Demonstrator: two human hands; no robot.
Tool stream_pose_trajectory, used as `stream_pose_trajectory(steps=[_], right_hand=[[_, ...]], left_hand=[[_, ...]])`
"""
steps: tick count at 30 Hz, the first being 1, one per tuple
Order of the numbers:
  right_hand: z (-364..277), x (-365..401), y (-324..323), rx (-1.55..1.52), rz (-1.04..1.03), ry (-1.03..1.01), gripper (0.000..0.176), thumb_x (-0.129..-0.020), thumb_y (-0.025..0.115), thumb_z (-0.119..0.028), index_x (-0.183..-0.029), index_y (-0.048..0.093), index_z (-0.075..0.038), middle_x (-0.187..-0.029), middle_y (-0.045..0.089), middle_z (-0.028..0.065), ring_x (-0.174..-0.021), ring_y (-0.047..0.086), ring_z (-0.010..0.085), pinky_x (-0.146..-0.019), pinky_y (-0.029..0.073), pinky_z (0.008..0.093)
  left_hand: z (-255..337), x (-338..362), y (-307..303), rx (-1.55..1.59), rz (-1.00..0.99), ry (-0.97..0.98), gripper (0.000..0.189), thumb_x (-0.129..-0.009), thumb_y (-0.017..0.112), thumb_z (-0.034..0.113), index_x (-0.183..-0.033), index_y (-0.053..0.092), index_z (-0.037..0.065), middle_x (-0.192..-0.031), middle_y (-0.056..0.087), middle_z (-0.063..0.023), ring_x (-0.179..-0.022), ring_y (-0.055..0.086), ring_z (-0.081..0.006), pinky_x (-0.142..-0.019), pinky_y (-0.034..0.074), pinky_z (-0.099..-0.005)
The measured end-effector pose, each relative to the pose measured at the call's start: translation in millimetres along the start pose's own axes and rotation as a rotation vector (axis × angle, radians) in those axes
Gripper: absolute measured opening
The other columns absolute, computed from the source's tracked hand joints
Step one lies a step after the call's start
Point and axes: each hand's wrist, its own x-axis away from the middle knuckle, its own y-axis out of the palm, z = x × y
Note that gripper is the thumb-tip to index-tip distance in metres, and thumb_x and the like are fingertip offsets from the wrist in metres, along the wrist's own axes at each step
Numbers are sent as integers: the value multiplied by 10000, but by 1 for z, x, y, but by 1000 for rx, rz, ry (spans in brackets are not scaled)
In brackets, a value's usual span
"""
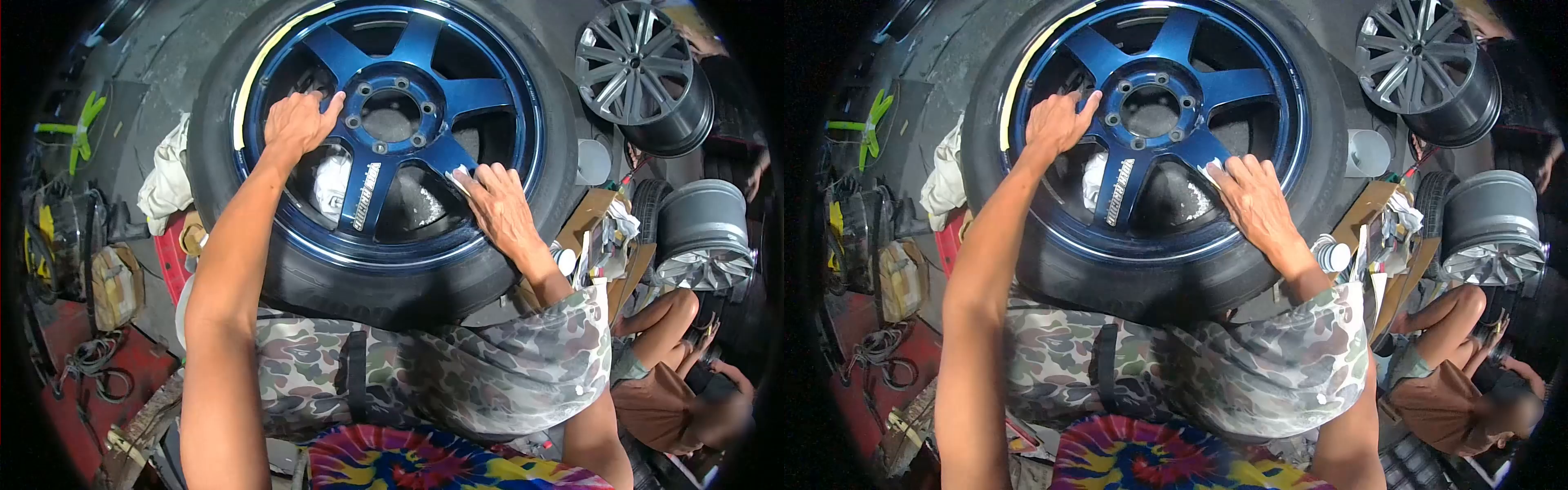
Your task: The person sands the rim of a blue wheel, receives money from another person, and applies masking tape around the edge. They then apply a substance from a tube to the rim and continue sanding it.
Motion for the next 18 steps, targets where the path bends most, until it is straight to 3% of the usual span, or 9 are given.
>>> stream_pose_trajectory(steps=[6, 8, 18], right_hand=[[-2, 4, -1, 27, -35, 3, 455, -918, 731, -103, -1368, 678, -61, -1029, 556, 81, -965, 538, 269, -837, 410, 403], [-3, 2, -2, 34, -10, 6, 462, -916, 732, -98, -1373, 675, -62, -1023, 552, 80, -966, 538, 267, -835, 409, 402], [-2, 4, 1, 8, -6, 13, 464, -914, 723, -78, -1375, 676, -74, -1021, 549, 76, -949, 526, 270, -829, 401, 407]], left_hand=[[2, 3, -1, -3, -22, 13, 711, -1055, 480, 640, -1187, 798, 18, -1019, 768, -297, -1008, 751, -455, -945, 578, -529], [4, 4, -1, 30, 30, -22, 675, -1041, 515, 616, -1051, 828, 18, -989, 776, -281, -1008, 758, -435, -945, 588, -504], [2, 1, 0, 25, 66, -14, 688, -1037, 510, 623, -1000, 823, 12, -971, 777, -273, -983, 760, -440, -942, 588, -504]])
